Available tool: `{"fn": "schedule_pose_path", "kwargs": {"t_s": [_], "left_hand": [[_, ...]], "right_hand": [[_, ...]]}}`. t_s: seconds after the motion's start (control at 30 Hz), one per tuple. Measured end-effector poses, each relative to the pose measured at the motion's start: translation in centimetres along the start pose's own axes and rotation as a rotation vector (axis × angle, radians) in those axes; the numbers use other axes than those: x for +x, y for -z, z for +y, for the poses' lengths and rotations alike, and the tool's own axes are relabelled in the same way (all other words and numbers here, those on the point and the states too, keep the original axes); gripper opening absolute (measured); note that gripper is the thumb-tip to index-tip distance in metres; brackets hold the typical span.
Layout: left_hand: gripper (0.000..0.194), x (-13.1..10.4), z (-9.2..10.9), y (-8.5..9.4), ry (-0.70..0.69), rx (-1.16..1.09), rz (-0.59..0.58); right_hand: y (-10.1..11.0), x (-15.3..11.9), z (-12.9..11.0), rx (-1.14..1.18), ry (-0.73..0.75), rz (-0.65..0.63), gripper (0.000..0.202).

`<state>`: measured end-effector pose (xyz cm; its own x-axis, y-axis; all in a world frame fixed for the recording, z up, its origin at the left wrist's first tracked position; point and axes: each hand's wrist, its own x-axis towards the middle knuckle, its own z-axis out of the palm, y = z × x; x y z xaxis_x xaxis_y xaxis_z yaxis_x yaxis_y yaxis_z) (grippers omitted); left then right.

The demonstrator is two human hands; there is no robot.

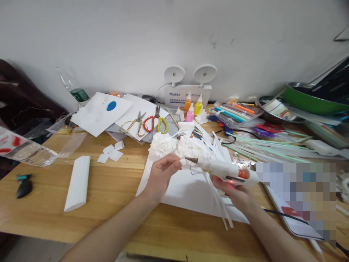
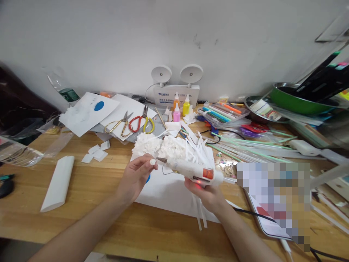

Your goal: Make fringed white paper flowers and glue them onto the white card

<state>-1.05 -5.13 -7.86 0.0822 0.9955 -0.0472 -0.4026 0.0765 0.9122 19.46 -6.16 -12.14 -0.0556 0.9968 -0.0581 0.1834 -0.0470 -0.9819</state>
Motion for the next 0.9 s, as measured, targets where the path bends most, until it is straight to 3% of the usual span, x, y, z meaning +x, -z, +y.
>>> {"fn": "schedule_pose_path", "kwargs": {"t_s": [0.13, 0.3, 0.47, 0.53, 0.63, 0.9], "left_hand": [[0.011, -0.1, -0.1, 0.1, -0.042, 0.043, -0.024], [0.011, 0.0, 0.0, 0.4, -0.061, 0.061, -0.023], [0.011, -0.1, 0.2, 0.4, -0.073, 0.037, -0.006], [0.011, -0.2, 0.3, 0.4, -0.086, 0.042, 0.000], [0.011, -0.2, 0.3, 0.5, -0.112, 0.048, 0.001], [0.014, 0.1, 0.9, 1.3, -0.160, 0.043, 0.024]], "right_hand": [[0.1, 0.6, -1.0, 0.001, 0.068, 0.017, 0.021], [0.6, 2.1, -2.3, -0.073, 0.168, 0.248, 0.013], [2.0, 4.6, -1.2, -0.139, 0.041, 0.498, 0.033], [2.7, 6.0, -0.7, -0.224, 0.071, 0.569, 0.037], [3.6, 8.3, -0.5, -0.442, 0.083, 0.569, 0.042], [4.2, 12.9, -0.6, -0.603, 0.080, 0.513, 0.033]]}}
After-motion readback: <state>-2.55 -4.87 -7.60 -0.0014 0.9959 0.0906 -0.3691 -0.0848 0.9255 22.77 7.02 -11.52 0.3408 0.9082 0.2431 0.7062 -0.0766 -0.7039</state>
